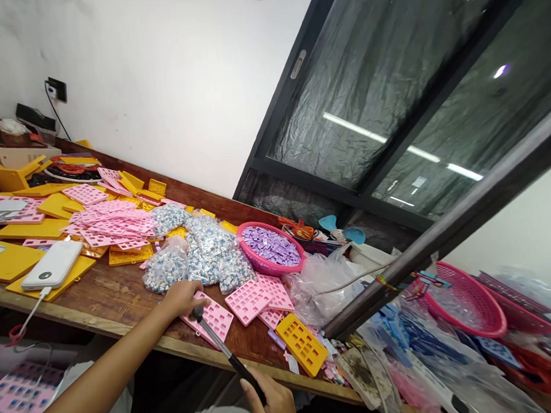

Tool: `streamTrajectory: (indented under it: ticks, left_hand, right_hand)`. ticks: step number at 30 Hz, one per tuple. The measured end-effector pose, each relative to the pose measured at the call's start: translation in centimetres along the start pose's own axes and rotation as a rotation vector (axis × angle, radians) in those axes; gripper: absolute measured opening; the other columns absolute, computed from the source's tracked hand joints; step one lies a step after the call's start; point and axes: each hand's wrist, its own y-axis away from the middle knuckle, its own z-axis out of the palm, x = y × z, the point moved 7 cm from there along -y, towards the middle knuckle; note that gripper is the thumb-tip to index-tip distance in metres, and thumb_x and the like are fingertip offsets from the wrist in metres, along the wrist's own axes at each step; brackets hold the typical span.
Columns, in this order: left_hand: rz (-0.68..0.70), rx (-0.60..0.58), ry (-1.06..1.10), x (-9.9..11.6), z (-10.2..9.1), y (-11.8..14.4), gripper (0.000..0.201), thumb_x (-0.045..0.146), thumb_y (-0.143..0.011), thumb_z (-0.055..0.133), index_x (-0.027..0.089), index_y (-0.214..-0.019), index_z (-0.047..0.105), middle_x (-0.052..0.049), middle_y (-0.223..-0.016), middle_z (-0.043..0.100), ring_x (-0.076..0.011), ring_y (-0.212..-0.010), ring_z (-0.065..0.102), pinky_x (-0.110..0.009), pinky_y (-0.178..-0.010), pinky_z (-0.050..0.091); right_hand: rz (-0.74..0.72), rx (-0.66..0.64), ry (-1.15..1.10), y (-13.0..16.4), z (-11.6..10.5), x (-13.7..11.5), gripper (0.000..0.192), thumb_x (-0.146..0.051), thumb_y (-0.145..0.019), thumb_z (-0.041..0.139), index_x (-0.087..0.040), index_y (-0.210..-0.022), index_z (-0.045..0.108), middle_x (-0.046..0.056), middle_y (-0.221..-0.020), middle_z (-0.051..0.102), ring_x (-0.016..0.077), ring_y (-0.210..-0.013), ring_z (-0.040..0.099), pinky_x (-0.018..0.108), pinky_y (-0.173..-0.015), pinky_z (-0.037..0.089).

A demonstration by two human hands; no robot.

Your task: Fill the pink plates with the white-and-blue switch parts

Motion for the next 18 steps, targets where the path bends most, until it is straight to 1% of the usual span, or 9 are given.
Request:
streamTrajectory:
  ticks: [5,8,9,13,15,18]
  left_hand:
    - [0.008,0.003,-0.007,0.3,-0.2,0.3,0.041,0.051,-0.097,0.063,0.018,-0.121,0.065,-0.007,-0.118,0.069,-0.0231,-0.107,0.067,-0.048,-0.097,0.055]
    - [0.02,0.004,-0.009,0.4,-0.3,0.4,0.042,0.053,-0.096,0.063,0.018,-0.12,0.065,-0.007,-0.115,0.07,-0.0228,-0.105,0.067,-0.048,-0.097,0.054]
    - [0.022,0.004,-0.01,0.4,-0.4,0.4,0.042,0.054,-0.096,0.062,0.018,-0.12,0.065,-0.007,-0.114,0.07,-0.0227,-0.105,0.067,-0.047,-0.097,0.054]
    - [0.021,0.012,-0.024,0.4,-0.4,0.4,0.044,0.057,-0.095,0.062,0.019,-0.118,0.066,-0.006,-0.11,0.07,-0.0225,-0.102,0.067,-0.047,-0.096,0.053]
    - [0.023,0.022,-0.035,0.5,-0.4,0.5,0.046,0.058,-0.094,0.061,0.019,-0.118,0.066,-0.006,-0.108,0.071,-0.0226,-0.101,0.067,-0.046,-0.096,0.052]
    - [0.03,0.041,-0.051,0.6,-0.5,0.6,0.048,0.06,-0.093,0.06,0.019,-0.118,0.066,-0.006,-0.106,0.073,-0.0234,-0.099,0.068,-0.044,-0.092,0.052]
  right_hand:
    - [0.096,0.012,0.046,0.7,-1.7,0.3,0.037,-0.049,-0.103,0.053,-0.024,-0.113,0.079,0.008,-0.106,0.082,0.0263,-0.095,0.08,0.029,-0.084,0.065]
    - [0.155,0.072,0.063,1.8,-3.0,0.8,0.043,-0.052,-0.104,0.05,-0.023,-0.115,0.079,0.009,-0.112,0.081,0.0269,-0.103,0.078,0.028,-0.087,0.064]
    - [0.151,0.074,0.073,2.2,-3.1,0.8,0.044,-0.053,-0.104,0.05,-0.022,-0.116,0.079,0.009,-0.112,0.081,0.027,-0.102,0.079,0.028,-0.087,0.065]
    - [0.105,0.021,0.102,3.5,-3.0,0.9,0.039,-0.052,-0.101,0.055,-0.025,-0.111,0.08,0.007,-0.103,0.083,0.0259,-0.091,0.081,0.029,-0.081,0.066]
    - [0.138,0.064,0.089,4.3,-3.6,1.5,0.038,-0.052,-0.1,0.056,-0.024,-0.11,0.08,0.008,-0.104,0.083,0.026,-0.093,0.081,0.028,-0.082,0.066]
    - [0.237,0.122,0.048,5.6,-4.7,2.7,0.043,-0.052,-0.102,0.053,-0.021,-0.113,0.08,0.011,-0.11,0.081,0.0272,-0.1,0.079,0.028,-0.085,0.065]
